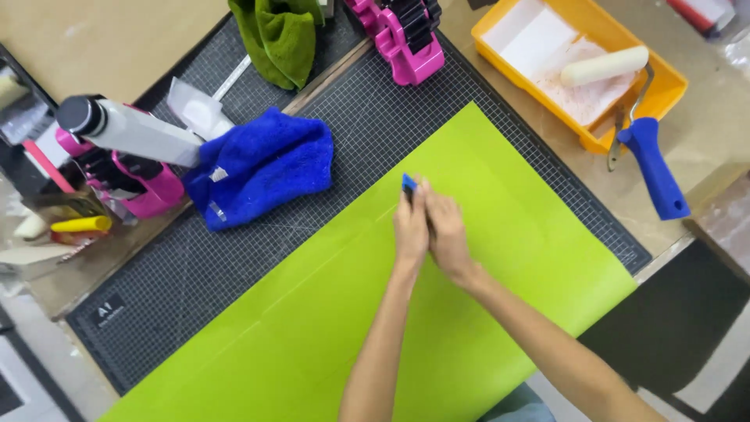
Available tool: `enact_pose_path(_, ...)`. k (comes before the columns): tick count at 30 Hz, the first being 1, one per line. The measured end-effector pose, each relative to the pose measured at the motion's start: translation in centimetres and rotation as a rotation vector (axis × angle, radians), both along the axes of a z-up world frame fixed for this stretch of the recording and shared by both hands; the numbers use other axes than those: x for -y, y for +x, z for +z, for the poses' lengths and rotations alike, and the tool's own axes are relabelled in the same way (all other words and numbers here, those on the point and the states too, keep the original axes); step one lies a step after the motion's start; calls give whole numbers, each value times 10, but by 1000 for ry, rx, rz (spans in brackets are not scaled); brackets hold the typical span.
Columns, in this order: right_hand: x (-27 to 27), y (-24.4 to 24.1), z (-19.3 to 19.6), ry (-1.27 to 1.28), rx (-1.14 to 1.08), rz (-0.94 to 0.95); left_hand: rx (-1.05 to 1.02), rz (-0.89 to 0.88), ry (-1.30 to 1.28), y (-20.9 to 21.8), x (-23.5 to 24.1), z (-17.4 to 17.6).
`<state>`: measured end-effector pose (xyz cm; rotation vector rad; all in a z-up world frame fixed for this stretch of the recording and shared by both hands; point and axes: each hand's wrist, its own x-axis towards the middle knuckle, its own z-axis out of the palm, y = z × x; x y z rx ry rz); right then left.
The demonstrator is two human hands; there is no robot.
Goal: Smoothing a large green adhesive sheet onto a surface using a small blue scraper tool to remove air bubbles and ensure even adhesion.
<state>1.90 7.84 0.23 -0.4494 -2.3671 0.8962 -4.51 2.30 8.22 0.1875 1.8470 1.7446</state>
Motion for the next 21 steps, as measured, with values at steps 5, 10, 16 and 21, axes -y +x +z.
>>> enact_pose_path(5,-37,23,-4,85,110,-81,-258,-133,-358,-55,-3,-57)
enact_pose_path(10,-40,20,-11,381,447,-194,-1017,-647,-837,-56,-16,-84)
enact_pose_path(16,-41,15,-9,399,540,-221,-1389,-502,-615,-95,-81,-99)
enact_pose_path(21,-42,14,-13,409,516,-237,-1353,-384,-684,-116,-136,-103)
